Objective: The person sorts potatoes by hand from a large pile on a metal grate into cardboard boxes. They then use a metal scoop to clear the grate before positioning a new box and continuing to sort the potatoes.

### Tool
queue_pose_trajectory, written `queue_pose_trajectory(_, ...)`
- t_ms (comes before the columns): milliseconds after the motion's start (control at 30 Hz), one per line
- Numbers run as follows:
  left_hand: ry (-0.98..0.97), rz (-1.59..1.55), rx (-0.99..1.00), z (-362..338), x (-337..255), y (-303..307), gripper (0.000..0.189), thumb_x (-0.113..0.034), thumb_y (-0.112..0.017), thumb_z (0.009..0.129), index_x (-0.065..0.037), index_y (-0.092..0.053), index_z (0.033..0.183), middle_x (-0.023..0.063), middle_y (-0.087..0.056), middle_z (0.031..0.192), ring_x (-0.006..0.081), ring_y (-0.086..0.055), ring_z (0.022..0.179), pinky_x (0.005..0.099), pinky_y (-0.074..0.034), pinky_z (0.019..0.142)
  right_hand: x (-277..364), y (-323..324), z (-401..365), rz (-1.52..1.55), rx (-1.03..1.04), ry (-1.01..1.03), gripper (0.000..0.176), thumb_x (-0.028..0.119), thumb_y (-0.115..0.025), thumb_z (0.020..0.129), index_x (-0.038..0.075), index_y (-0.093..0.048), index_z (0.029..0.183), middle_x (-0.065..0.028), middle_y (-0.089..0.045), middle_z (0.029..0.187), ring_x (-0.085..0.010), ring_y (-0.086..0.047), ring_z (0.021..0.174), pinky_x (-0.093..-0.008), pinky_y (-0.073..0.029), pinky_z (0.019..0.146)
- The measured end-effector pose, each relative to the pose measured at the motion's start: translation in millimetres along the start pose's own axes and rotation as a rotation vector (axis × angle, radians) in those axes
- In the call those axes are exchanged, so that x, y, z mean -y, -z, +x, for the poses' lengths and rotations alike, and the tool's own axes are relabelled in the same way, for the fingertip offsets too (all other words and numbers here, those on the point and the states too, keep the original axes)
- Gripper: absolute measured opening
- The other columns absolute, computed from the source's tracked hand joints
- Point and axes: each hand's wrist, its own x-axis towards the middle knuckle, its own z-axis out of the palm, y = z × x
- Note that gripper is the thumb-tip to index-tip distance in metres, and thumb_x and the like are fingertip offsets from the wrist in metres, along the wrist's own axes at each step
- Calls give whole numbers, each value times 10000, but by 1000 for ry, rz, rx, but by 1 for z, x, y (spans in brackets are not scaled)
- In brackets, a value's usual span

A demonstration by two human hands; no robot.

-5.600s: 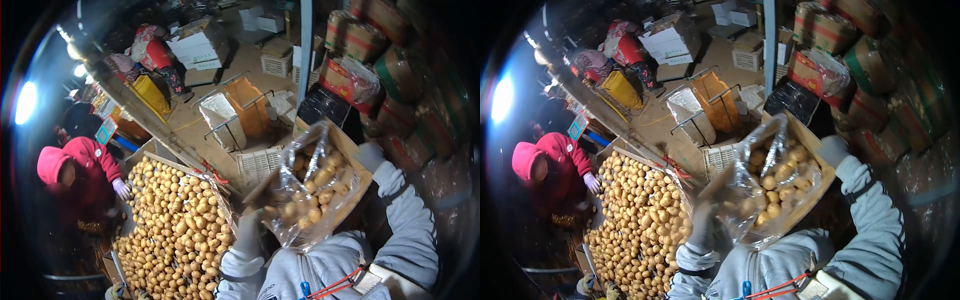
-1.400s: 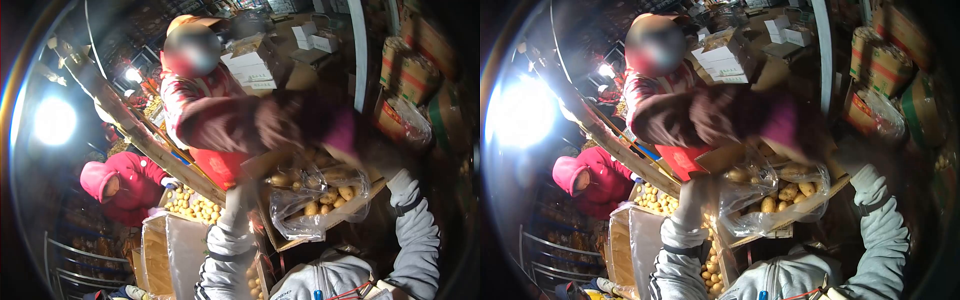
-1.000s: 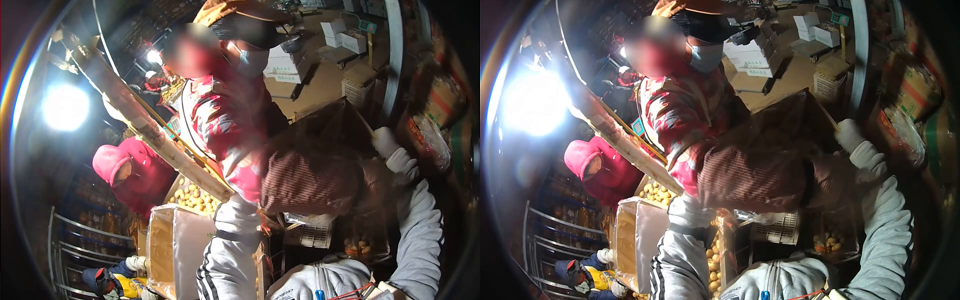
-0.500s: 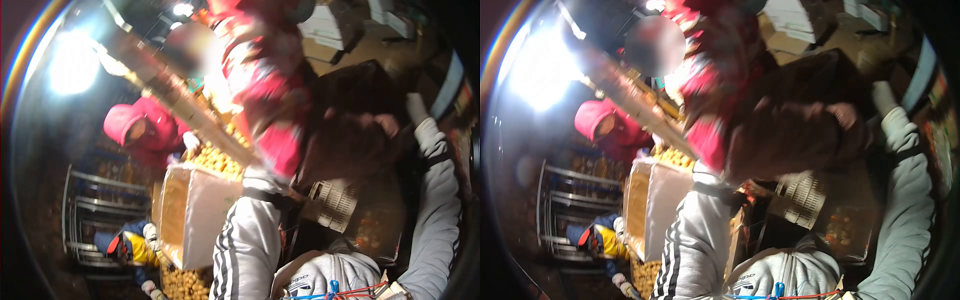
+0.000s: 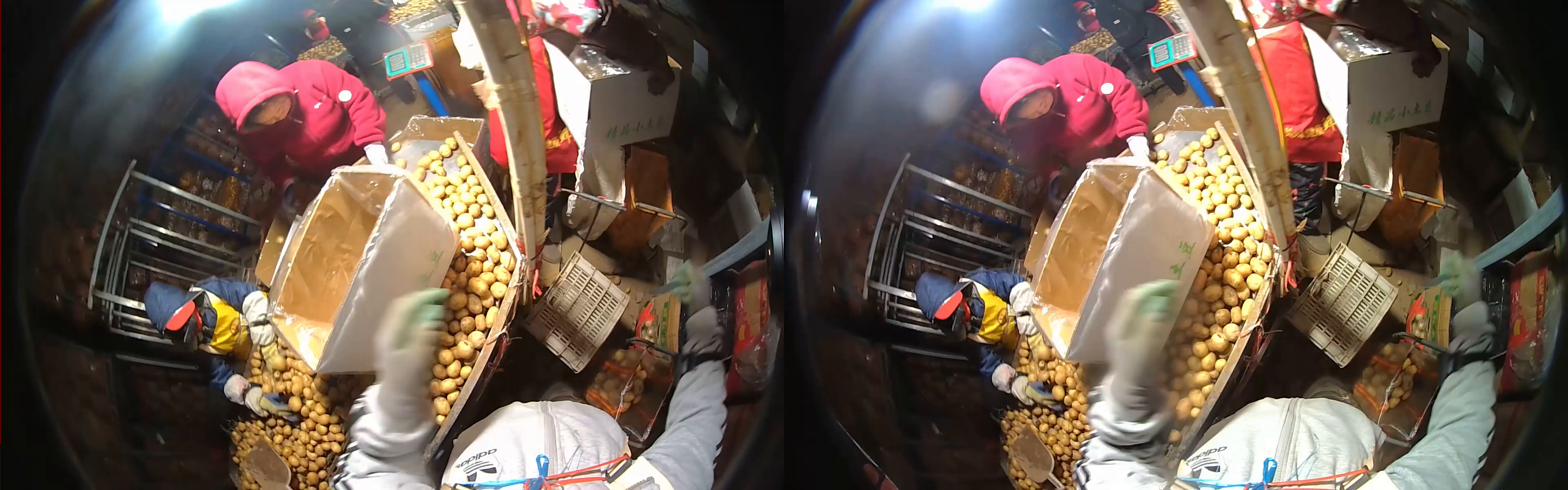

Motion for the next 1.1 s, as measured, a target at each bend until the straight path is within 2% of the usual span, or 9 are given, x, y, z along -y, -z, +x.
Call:
queue_pose_trajectory(67,-158,79,-303,4,50,90,243,-65,-670,984,-47,-696,1225,52,-672,1167,138,-635,993,275,-532,880,-36,-44,3,462,665,-692,242,373,-586,1022,155,-601,917,24,-554,693,-85,-497,481,-245,-371,392)
queue_pose_trajectory(133,-49,328,-509,3,50,170,372,-33,-671,961,9,-600,1324,78,-627,1194,142,-594,1070,267,-502,937,-49,-172,-74,-149,46,-237,225,318,-588,1009,105,-631,949,-7,-592,730,-99,-505,485,-261,-389,406)
queue_pose_trajectory(267,-91,747,-700,6,181,312,566,-146,-736,942,21,-499,1429,136,-606,1282,208,-618,1044,315,-529,901,-36,-325,-116,-127,432,-235,256,236,-620,1005,13,-671,1121,-61,-658,807,-135,-600,576,-256,-446,480)
queue_pose_trajectory(400,612,-327,-468,-2,184,279,485,-164,-714,937,54,-555,1339,151,-682,1152,301,-693,972,401,-575,895,-29,-454,-115,-225,634,-98,363,330,-663,1016,14,-664,1193,-73,-686,966,-138,-657,642,-253,-487,532)
queue_pose_trajectory(533,718,-705,-273,-13,217,284,365,-99,-641,874,116,-597,1166,190,-698,1036,345,-721,945,484,-622,816,-7,-549,-148,-235,694,23,544,371,-654,1020,28,-535,1425,-68,-689,1184,-122,-691,716,-256,-559,591)
queue_pose_trajectory(767,318,-203,-423,-123,187,221,370,9,-637,790,64,-591,1153,89,-637,948,200,-623,815,335,-535,749,20,-583,-236,-261,785,-17,683,558,-672,951,147,-448,1450,-67,-591,1365,-232,-737,874,-381,-630,672)
queue_pose_trajectory(867,360,-385,-472,-155,131,181,451,24,-653,811,63,-537,1245,47,-590,938,122,-516,738,291,-452,638,-5,-576,-236,-433,537,70,669,617,-761,852,-19,-671,1040,-73,-693,873,-183,-718,758,-341,-592,644)
queue_pose_trajectory(933,264,-501,-469,-171,115,165,512,57,-603,804,113,-516,1306,194,-654,1143,269,-697,931,395,-616,810,-33,-569,-223,-365,467,160,614,564,-797,838,-41,-695,806,-47,-653,693,-158,-688,691,-314,-549,590)
queue_pose_trajectory(1100,215,-270,-403,-207,120,184,570,36,-651,843,76,-468,1382,171,-636,1191,254,-679,1003,384,-607,829,-22,-522,-292,-310,483,80,296,303,-714,881,12,-760,911,-42,-721,805,-138,-656,718,-295,-518,659)
